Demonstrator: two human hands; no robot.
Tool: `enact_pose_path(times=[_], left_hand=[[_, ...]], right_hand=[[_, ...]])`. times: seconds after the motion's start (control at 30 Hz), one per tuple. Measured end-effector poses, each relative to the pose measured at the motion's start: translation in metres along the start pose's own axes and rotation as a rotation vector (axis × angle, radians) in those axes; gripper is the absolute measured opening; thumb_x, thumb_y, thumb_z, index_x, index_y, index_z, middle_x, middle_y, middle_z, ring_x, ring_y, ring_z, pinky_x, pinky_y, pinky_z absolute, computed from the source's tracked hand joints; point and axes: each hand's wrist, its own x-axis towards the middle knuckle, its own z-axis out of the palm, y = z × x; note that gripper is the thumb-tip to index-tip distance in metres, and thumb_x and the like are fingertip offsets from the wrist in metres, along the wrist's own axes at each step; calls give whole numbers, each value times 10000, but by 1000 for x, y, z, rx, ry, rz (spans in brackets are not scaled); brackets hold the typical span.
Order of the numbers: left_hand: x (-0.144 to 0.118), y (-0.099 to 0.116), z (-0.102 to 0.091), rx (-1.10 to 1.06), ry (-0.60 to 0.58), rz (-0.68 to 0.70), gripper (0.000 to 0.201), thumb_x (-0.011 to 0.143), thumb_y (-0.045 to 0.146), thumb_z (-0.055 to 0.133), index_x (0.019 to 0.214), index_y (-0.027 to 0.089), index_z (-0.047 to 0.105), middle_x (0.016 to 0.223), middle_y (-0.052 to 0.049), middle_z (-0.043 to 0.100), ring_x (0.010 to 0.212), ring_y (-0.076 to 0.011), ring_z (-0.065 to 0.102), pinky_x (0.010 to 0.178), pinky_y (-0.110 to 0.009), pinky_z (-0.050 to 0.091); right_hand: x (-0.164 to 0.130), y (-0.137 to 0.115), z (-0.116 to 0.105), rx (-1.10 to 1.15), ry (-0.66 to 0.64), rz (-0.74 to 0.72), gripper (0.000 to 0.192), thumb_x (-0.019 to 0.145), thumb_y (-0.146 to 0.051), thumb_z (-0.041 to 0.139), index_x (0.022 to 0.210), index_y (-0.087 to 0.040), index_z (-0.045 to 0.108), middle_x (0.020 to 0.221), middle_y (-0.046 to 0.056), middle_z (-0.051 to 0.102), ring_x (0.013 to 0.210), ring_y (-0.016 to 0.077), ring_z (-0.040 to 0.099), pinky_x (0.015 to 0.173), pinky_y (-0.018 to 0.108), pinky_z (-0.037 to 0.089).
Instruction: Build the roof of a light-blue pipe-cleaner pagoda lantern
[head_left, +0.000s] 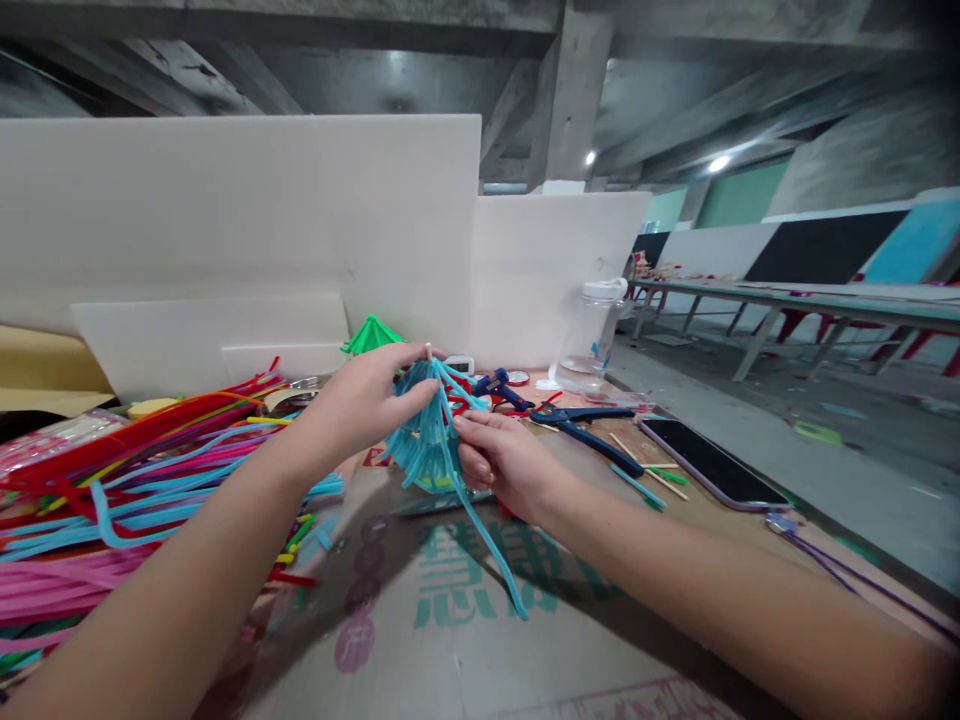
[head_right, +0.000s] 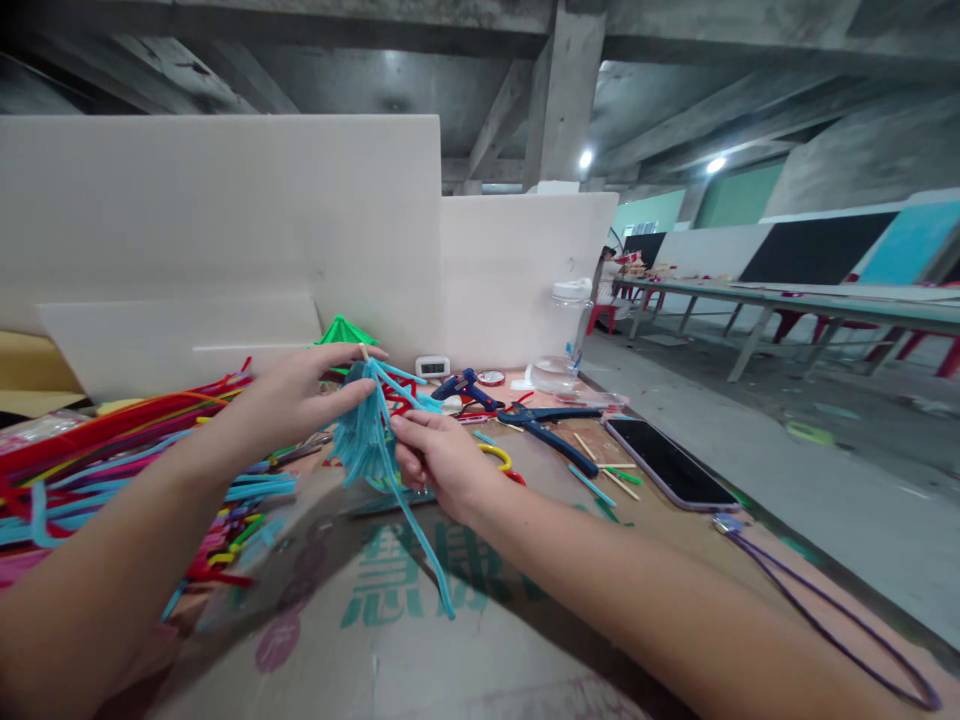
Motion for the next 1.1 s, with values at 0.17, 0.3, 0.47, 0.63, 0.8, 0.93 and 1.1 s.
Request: enact_pose_path(times=[0.17,0.3,0.47,0.63,0.8,0.93,1.1], left_hand=[[0,-2,-2,-22,7,-18,442,913,444,504,1236,180,650,1283,-93,669,1169,-281,618,991,-403,483],[1,-5,-3,-59,-1,-15,471,942,510,454,1240,208,658,1239,-73,695,1125,-274,642,944,-394,504],[3,-3,2,-19,32,11,457,954,456,445,1251,181,657,1268,-97,680,1176,-283,618,986,-408,479],[3,-7,4,-46,27,-14,477,963,495,431,1275,203,643,1322,-90,649,1235,-269,581,1027,-389,453],[4,-19,8,-83,50,-43,513,932,547,484,1298,217,627,1339,-82,637,1248,-265,568,1035,-380,448],[5,-26,5,-156,65,-113,521,938,535,466,1313,206,613,1311,-87,655,1170,-263,616,982,-369,484],[2,-41,-26,-213,159,-214,505,901,553,515,1239,201,647,1171,-74,719,1020,-238,663,871,-334,515]], right_hand=[[0,1,0,-6,-2,-5,316,768,-424,735,735,-194,520,386,-104,415,355,53,260,381,205,208],[-1,1,0,-17,6,-13,301,777,-417,726,758,-192,526,385,-106,418,354,53,258,382,202,208],[1,1,-1,-16,6,-7,325,760,-430,734,728,-198,509,384,-109,406,351,53,252,379,206,208],[-1,-3,1,-57,28,-9,329,764,-448,724,726,-195,518,397,-107,401,367,56,272,393,206,218],[4,-7,-8,-246,92,-16,355,785,-508,670,707,-198,515,425,-95,412,377,62,294,402,214,228],[19,-13,-34,-641,254,-201,394,817,-582,573,809,-189,597,452,-75,433,400,97,362,428,244,271],[34,-8,-74,-863,447,-398,300,799,-490,632,771,-211,526,603,-44,501,564,125,440,554,260,337]])
